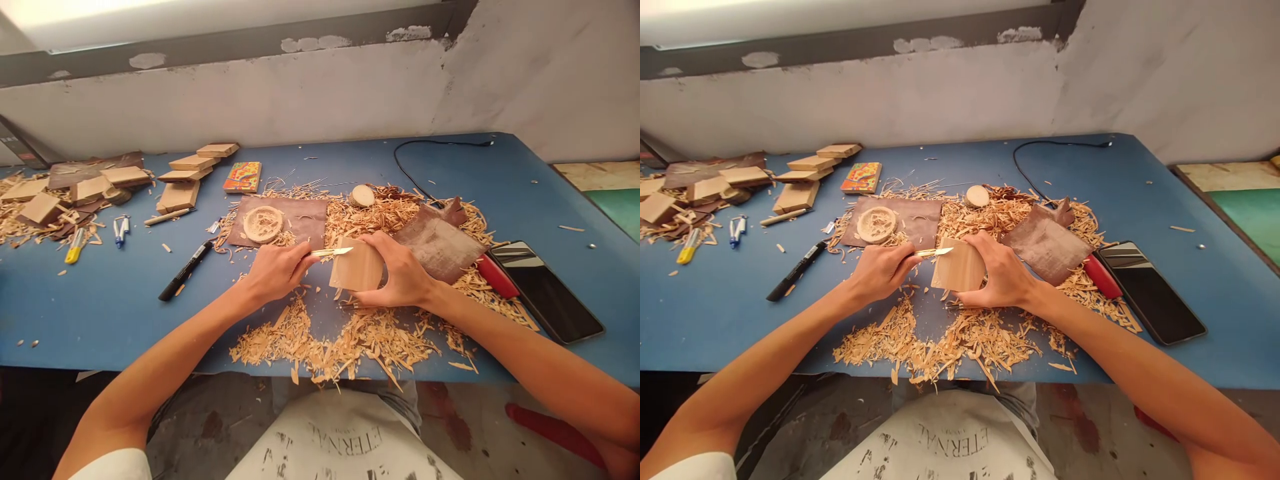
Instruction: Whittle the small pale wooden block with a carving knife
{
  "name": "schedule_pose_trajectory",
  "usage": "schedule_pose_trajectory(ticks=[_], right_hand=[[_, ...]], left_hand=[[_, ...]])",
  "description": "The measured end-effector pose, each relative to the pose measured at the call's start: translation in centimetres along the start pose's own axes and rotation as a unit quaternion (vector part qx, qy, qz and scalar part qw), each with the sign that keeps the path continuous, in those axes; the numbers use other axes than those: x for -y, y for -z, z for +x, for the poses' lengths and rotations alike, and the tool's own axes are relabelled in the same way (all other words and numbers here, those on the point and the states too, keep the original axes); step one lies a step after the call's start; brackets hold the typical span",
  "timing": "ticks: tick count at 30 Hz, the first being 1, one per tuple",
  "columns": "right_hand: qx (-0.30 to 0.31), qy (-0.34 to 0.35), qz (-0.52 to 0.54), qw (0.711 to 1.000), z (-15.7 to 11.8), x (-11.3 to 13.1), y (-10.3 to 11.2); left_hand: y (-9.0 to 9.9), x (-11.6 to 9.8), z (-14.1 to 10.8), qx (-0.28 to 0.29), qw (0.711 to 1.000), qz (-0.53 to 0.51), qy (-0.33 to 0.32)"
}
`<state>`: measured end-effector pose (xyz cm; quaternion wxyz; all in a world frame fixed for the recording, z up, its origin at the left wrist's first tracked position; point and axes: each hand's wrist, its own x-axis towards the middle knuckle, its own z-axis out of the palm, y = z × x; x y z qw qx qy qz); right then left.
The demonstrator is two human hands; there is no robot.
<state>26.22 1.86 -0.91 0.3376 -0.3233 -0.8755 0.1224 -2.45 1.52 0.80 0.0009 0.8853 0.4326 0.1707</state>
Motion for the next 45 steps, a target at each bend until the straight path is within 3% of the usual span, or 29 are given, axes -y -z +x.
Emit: schedule_pose_trajectory(ticks=[8,11,13,14,17,18,23,28,45], right_hand=[[-0.008,-0.021,-0.001,1.000,0.6,0.0,-0.1],[0.000,-0.010,-0.004,1.000,0.3,0.3,0.1],[0.020,0.019,0.005,1.000,-0.1,0.6,0.1],[0.031,0.032,0.010,0.999,-0.3,0.7,0.2],[0.034,0.045,0.012,0.998,-0.5,0.8,0.1],[0.028,0.046,0.009,0.998,-0.5,0.8,0.1],[0.023,0.041,-0.002,0.999,-0.6,0.0,0.0],[0.039,0.026,0.003,0.999,-0.8,-0.1,-0.2],[0.063,0.051,0.018,0.997,-0.7,0.5,0.1]], left_hand=[[0.2,-0.2,0.2,0.004,0.998,0.050,0.030],[1.0,1.1,0.4,0.004,0.995,0.067,0.078],[1.6,2.5,0.4,-0.063,0.979,0.088,0.173],[1.9,3.1,0.4,-0.093,0.974,0.085,0.190],[2.0,3.8,0.1,-0.098,0.983,0.065,0.139],[1.9,3.7,0.0,-0.072,0.992,0.048,0.093],[1.2,2.2,-0.6,-0.050,0.998,-0.032,0.017],[0.6,0.8,-1.1,0.042,0.990,-0.092,-0.099],[-0.2,0.9,-1.2,0.082,0.989,-0.008,-0.122]])
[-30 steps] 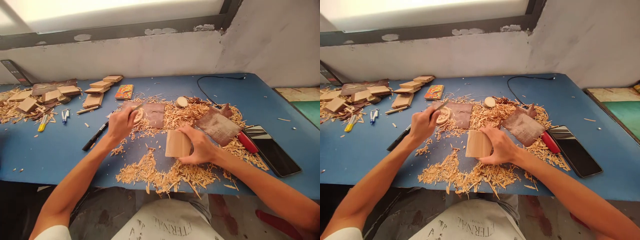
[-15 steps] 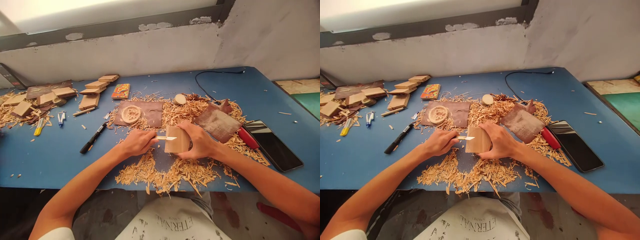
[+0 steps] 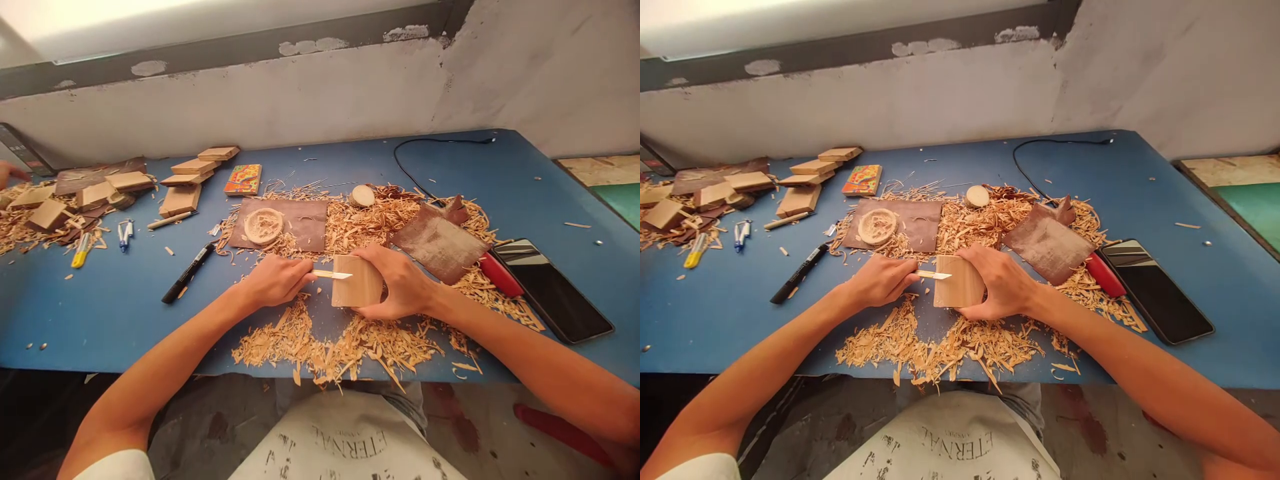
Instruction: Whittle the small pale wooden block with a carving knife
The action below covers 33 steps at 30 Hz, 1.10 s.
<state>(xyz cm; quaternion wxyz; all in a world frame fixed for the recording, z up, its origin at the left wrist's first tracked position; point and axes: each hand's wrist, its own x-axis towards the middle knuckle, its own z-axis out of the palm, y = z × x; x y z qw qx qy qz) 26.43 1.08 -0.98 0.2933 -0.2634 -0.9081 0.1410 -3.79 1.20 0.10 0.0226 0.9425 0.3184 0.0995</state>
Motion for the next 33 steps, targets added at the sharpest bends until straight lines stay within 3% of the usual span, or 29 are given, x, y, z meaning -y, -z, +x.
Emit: schedule_pose_trajectory(ticks=[13,22,28,30,33], right_hand=[[-0.010,-0.013,0.000,1.000,0.0,-0.1,-0.2],[-0.035,-0.027,0.006,0.999,0.4,0.5,0.1],[-0.035,-0.034,-0.001,0.999,0.4,0.5,0.2],[-0.028,-0.016,-0.007,0.999,0.3,0.9,0.2],[0.004,0.048,-0.003,0.999,0.1,1.8,0.0]], left_hand=[[0.0,0.2,0.2,-0.024,0.999,0.024,0.027],[0.6,-0.2,0.2,-0.098,0.990,0.091,0.044],[0.2,-0.4,0.4,-0.086,0.989,0.113,0.047],[0.4,0.6,0.2,-0.085,0.987,0.120,0.072],[1.3,3.2,-0.6,-0.132,0.952,0.155,0.230]])
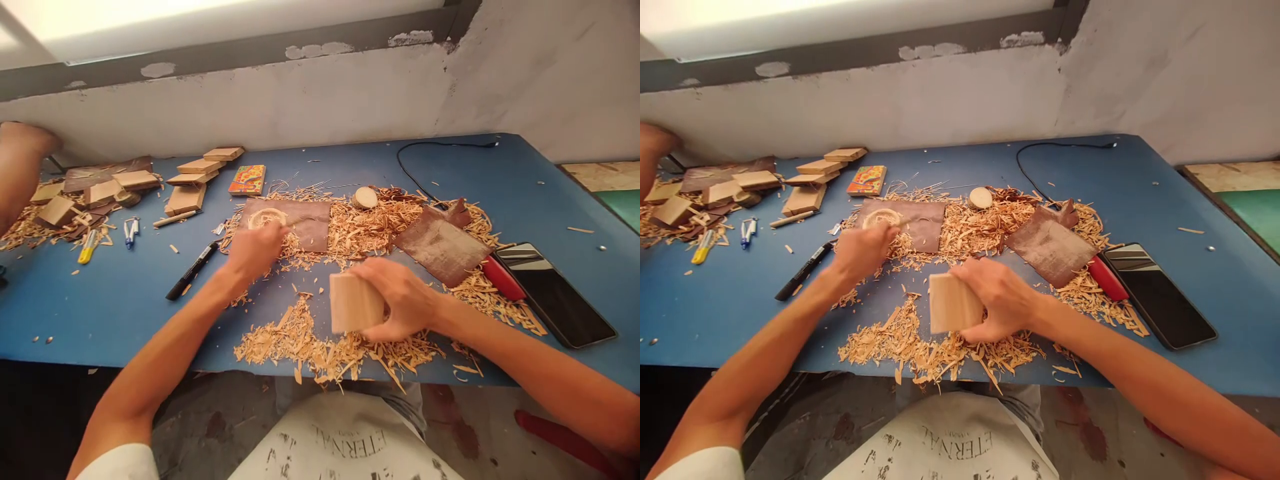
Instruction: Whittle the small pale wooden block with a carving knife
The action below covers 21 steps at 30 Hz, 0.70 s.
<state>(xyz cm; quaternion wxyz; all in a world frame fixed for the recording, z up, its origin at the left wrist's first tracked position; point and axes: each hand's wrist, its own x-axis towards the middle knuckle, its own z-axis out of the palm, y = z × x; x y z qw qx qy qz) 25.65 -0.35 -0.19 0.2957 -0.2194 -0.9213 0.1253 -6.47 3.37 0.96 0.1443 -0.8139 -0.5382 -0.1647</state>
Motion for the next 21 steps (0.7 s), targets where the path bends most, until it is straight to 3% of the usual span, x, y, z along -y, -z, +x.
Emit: schedule_pose_trajectory(ticks=[3,5,8,11,14,18,21], right_hand=[[-0.013,0.014,-0.006,1.000,0.0,0.2,0.0],[-0.031,-0.008,-0.013,0.999,0.0,-0.4,0.3],[-0.037,-0.034,-0.022,0.998,-0.1,-1.5,0.6],[-0.025,-0.040,-0.018,0.999,-0.2,-1.7,0.5],[-0.013,-0.041,-0.013,0.999,-0.2,-1.4,0.1],[-0.007,-0.042,-0.014,0.999,-0.3,-1.5,-0.4],[-0.013,-0.039,-0.013,0.999,-0.4,-1.7,-0.6]], left_hand=[[0.4,2.3,0.1,-0.025,0.999,-0.005,0.042],[0.5,2.4,0.0,-0.028,0.999,-0.029,0.018],[0.3,0.9,-0.4,-0.021,0.994,-0.090,-0.057],[0.1,-1.1,-1.0,-0.011,0.970,-0.183,-0.158],[0.2,-2.5,-1.6,0.007,0.954,-0.207,-0.215],[0.0,-3.3,-2.1,0.043,0.942,-0.200,-0.265],[-0.5,-3.3,-2.2,0.053,0.948,-0.179,-0.257]])
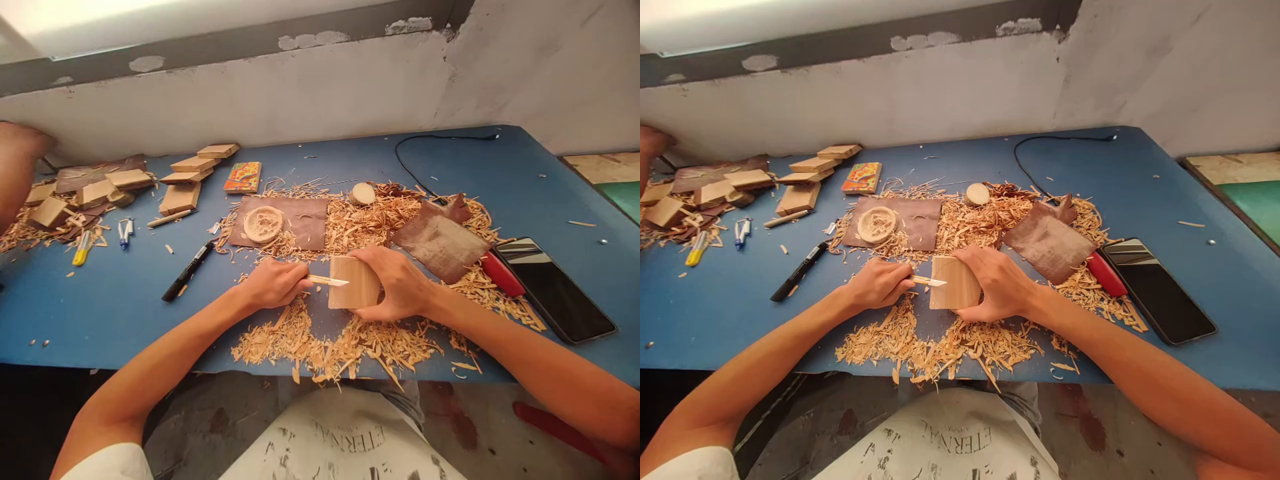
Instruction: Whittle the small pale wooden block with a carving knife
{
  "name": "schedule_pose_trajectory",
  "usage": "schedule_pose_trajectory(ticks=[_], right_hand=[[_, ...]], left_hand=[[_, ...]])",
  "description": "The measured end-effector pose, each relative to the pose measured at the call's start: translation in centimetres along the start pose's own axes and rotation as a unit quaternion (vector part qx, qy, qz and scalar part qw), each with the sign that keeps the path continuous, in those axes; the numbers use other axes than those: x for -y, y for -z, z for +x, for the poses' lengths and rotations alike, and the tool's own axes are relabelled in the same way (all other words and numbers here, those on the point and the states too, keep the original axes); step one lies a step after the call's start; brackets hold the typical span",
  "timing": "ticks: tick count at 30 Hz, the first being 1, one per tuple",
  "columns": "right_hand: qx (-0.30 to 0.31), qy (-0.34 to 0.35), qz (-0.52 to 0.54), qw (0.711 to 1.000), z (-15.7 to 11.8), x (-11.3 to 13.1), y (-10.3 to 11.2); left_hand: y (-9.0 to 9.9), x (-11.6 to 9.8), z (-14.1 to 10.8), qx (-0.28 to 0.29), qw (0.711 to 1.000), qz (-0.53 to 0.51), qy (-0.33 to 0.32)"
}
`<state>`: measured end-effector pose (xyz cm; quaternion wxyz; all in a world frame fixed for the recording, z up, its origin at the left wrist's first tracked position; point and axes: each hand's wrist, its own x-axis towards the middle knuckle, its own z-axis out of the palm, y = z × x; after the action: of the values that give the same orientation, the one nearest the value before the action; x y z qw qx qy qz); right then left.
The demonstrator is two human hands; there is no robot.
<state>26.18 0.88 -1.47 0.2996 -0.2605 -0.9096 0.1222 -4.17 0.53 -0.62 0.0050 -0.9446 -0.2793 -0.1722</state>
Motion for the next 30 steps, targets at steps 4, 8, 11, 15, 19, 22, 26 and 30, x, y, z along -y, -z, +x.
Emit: schedule_pose_trajectory(ticks=[4,8,11,15,19,22,26,30], right_hand=[[-0.002,0.014,0.001,1.000,0.01,0.08,0.05],[0.006,0.023,0.009,1.000,0.11,0.20,0.04],[0.013,0.024,0.018,0.999,0.00,0.13,-0.03],[0.010,0.028,0.022,0.999,-0.19,0.05,-0.09],[0.005,0.027,0.007,1.000,-0.14,0.13,-0.12],[0.004,0.026,0.000,1.000,-0.03,0.19,-0.14],[-0.009,0.022,0.015,1.000,0.11,0.25,-0.07],[-0.016,0.010,0.025,1.000,0.23,0.83,0.23]], left_hand=[[-0.30,0.21,-0.12,-0.004,1.000,0.006,0.016],[-0.12,0.17,-0.04,-0.006,1.000,0.001,0.010],[0.18,0.12,0.07,0.011,1.000,0.005,0.011],[0.49,0.15,0.16,0.026,0.999,0.023,0.014],[0.52,0.32,0.11,0.020,0.998,0.045,0.033],[0.55,0.29,0.05,0.004,0.997,0.063,0.036],[0.45,-0.07,0.10,-0.027,0.995,0.090,0.028],[0.24,0.89,-0.10,-0.006,0.992,0.092,0.086]])
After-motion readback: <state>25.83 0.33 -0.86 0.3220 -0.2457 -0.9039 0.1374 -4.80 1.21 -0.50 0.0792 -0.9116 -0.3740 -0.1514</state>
